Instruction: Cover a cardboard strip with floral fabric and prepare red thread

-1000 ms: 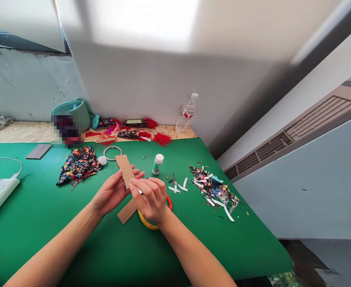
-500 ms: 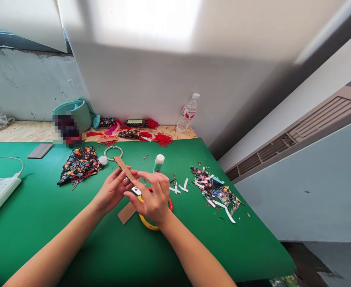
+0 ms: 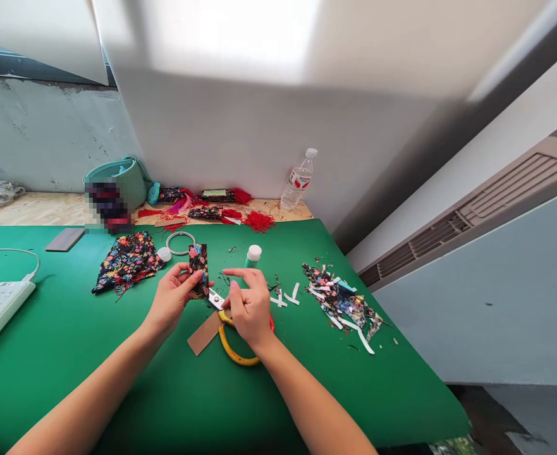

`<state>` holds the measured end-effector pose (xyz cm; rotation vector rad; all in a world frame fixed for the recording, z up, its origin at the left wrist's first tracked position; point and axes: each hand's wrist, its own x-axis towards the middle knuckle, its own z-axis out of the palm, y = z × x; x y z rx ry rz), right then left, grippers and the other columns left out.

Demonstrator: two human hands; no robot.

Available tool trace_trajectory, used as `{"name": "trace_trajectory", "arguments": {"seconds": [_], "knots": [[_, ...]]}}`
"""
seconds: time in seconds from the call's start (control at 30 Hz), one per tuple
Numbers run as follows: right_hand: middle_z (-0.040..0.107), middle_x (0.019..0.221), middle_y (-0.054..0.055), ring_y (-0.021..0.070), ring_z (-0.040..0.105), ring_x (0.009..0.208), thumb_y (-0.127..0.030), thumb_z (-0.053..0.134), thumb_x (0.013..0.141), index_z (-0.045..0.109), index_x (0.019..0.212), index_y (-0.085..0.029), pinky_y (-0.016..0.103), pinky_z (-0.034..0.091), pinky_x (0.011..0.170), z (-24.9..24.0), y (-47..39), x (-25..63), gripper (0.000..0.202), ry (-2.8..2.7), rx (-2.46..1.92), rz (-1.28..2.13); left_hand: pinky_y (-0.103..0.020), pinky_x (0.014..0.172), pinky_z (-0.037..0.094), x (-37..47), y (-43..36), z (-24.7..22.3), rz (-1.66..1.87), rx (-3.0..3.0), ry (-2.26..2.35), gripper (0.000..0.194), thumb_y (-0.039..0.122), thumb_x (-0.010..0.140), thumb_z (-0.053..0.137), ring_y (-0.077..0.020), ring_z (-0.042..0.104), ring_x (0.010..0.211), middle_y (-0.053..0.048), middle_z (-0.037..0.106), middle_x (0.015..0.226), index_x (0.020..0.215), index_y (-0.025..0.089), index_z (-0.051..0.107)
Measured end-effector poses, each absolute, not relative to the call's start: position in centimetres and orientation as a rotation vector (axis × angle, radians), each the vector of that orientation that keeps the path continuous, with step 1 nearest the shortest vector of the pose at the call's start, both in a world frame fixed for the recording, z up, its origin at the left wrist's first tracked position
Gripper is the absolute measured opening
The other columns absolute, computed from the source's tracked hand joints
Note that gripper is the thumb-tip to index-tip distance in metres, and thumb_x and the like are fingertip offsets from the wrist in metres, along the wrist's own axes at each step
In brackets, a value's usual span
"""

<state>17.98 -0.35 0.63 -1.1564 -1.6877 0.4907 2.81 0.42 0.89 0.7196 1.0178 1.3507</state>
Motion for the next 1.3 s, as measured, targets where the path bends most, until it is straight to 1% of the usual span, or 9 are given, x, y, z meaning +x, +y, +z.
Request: {"name": "trace_trajectory", "arguments": {"seconds": [0.1,0.23,0.4,0.53,0.73,0.9,1.07,1.13,1.3], "knots": [[0.069,0.088,0.006,0.0195,0.061,0.078,-0.036,0.058,0.081,0.067,0.074,-0.019,0.034,0.048,0.069,0.4,-0.1,17.5,0.020,-1.622,-1.185,0.873,-0.021,0.057,0.046,2.8,0.2,0.8,1.377,0.766,1.055,0.041,0.038,0.054,0.082,-0.0097,0.058,0.056,0.002,0.063,0.062,0.072,0.016,0.053],[0.060,0.059,-0.001,0.0130,0.053,0.050,-0.046,0.064,0.074,0.061,0.073,-0.018,0.025,0.040,0.046,-0.2,-0.1,16.9,0.028,-1.429,-1.220,1.380,-0.019,0.053,0.041,2.8,0.1,0.9,1.359,0.831,1.095,0.036,0.039,0.056,0.081,-0.0077,0.051,0.053,0.003,0.057,0.055,0.060,0.014,0.054],[0.061,0.059,-0.001,0.0125,0.059,0.055,-0.048,0.072,0.064,0.061,0.069,-0.017,0.025,0.046,0.054,0.0,-0.1,16.7,0.033,-1.221,-1.165,1.590,-0.022,0.057,0.045,2.6,0.3,1.0,1.377,0.747,1.071,0.037,0.046,0.059,0.077,-0.0114,0.056,0.062,-0.001,0.064,0.069,0.074,0.014,0.067],[0.062,0.061,-0.002,0.0121,0.061,0.056,-0.048,0.075,0.060,0.059,0.066,-0.018,0.025,0.049,0.057,0.3,0.0,16.7,0.035,-1.134,-1.162,1.655,-0.023,0.058,0.047,2.2,0.6,0.9,1.365,0.730,1.068,0.037,0.045,0.057,0.078,-0.0115,0.057,0.059,-0.001,0.064,0.066,0.073,0.013,0.067],[0.060,0.055,-0.002,0.0113,0.057,0.049,-0.047,0.075,0.062,0.061,0.067,-0.017,0.024,0.046,0.051,0.1,0.0,16.8,0.033,-1.197,-1.204,1.572,-0.021,0.053,0.046,2.3,0.6,1.0,1.362,0.798,1.115,0.041,0.035,0.046,0.085,-0.0109,0.057,0.056,0.001,0.063,0.061,0.074,0.015,0.063],[0.058,0.052,-0.002,0.0116,0.055,0.047,-0.045,0.072,0.065,0.062,0.064,-0.016,0.024,0.044,0.048,0.0,0.0,17.0,0.030,-1.305,-1.236,1.515,-0.023,0.051,0.048,2.2,0.7,0.7,1.356,0.709,1.130,0.044,0.055,0.059,0.072,-0.0111,0.057,0.053,0.000,0.062,0.060,0.069,0.014,0.061],[0.058,0.055,0.000,0.0125,0.054,0.050,-0.043,0.066,0.072,0.062,0.069,-0.017,0.025,0.043,0.048,-0.4,-0.2,16.9,0.027,-1.422,-1.248,1.486,-0.022,0.056,0.050,2.2,0.7,0.7,1.366,0.798,1.117,0.041,0.036,0.049,0.083,-0.0122,0.060,0.062,-0.002,0.067,0.073,0.078,0.014,0.064],[0.059,0.060,0.001,0.0130,0.053,0.054,-0.042,0.061,0.077,0.063,0.073,-0.017,0.025,0.042,0.050,-0.3,-0.3,17.0,0.025,-1.503,-1.241,1.278,-0.023,0.055,0.050,2.2,0.8,0.7,1.368,0.760,1.129,0.041,0.042,0.052,0.081,-0.0112,0.058,0.058,-0.001,0.065,0.069,0.077,0.013,0.064],[0.052,0.090,0.004,0.0154,0.049,0.071,-0.040,0.065,0.076,0.055,0.094,-0.020,0.032,0.045,0.066,-0.1,0.8,18.9,0.029,-1.343,-1.250,0.208,-0.020,0.054,0.049,1.6,1.0,0.4,1.400,0.711,1.148,0.042,0.048,0.056,0.078,-0.0085,0.054,0.056,0.002,0.059,0.065,0.076,0.014,0.064]]}}
